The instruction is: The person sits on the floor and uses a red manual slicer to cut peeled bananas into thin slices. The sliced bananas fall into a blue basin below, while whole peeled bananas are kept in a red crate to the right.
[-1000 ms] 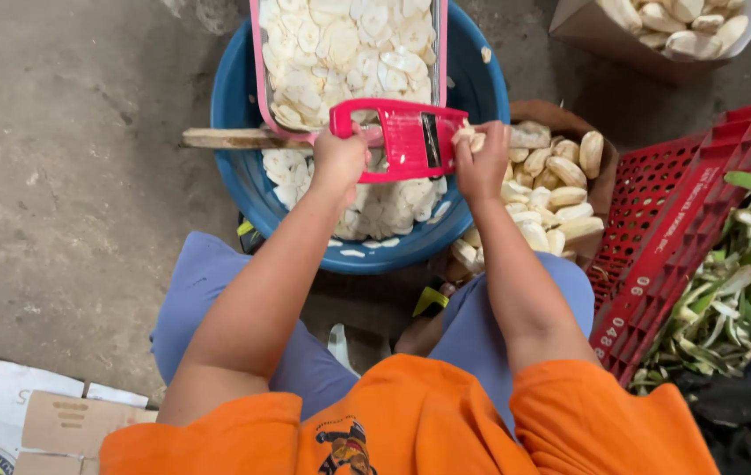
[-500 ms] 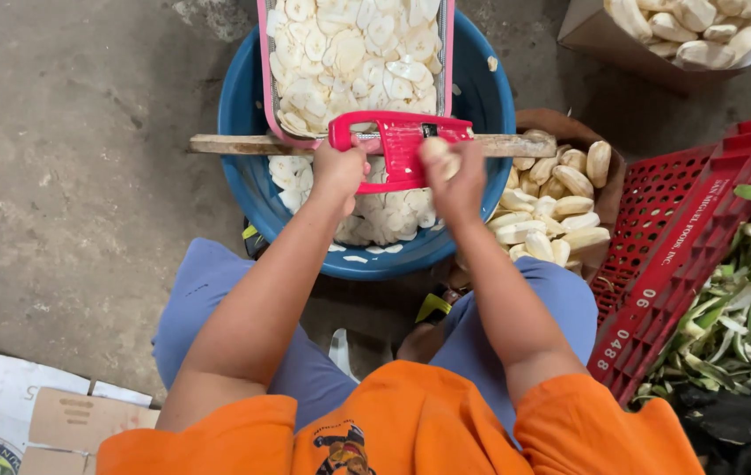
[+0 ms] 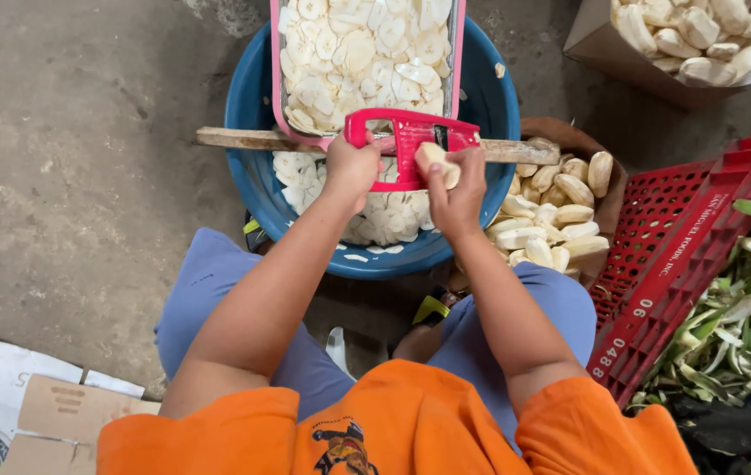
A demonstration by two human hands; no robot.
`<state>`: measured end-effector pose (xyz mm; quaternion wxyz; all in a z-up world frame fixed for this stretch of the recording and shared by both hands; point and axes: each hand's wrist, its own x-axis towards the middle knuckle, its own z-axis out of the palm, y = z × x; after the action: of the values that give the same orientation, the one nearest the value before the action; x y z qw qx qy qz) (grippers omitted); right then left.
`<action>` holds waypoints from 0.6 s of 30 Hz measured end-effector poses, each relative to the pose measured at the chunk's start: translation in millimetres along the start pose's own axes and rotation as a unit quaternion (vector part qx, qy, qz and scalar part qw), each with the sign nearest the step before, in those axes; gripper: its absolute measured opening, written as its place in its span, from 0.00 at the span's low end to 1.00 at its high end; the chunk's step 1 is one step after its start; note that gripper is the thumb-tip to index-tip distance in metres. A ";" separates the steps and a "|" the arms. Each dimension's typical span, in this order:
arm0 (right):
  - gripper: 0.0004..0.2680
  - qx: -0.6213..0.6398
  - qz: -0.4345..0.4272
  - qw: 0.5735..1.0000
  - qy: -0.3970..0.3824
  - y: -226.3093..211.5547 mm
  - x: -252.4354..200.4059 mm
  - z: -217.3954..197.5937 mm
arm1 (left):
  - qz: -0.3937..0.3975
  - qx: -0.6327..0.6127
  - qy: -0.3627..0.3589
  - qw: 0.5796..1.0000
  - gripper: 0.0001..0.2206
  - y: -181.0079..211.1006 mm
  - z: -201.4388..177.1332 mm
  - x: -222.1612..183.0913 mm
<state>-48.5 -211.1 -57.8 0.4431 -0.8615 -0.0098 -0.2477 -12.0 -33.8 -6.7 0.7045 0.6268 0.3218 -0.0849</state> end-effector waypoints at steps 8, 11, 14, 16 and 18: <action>0.07 0.022 0.005 1.000 0.013 -23.9 -8.9 -2.6 | 0.030 0.006 0.003 1.000 0.04 -17.3 1.3 11.8; 0.07 -0.067 0.065 0.993 0.066 65.7 0.0 -1.5 | 0.030 0.008 0.005 0.999 0.03 -25.7 2.1 20.5; 0.07 0.005 0.061 0.996 0.060 23.0 -3.4 2.1 | 0.032 -0.004 0.004 0.999 0.03 -14.9 3.4 15.0; 0.06 0.003 0.047 0.999 0.028 -7.6 -5.3 -4.1 | -0.029 0.008 -0.010 0.999 0.05 14.9 -3.3 -5.3; 0.07 0.003 0.035 0.999 -0.003 -2.2 -8.8 -7.3 | -0.090 0.024 -0.025 0.995 0.08 28.4 -11.1 -20.1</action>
<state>-59.8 -213.6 -56.5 0.4544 -0.8605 0.0184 -0.2296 -16.7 -23.4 28.0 0.6866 0.6097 0.3572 -0.1710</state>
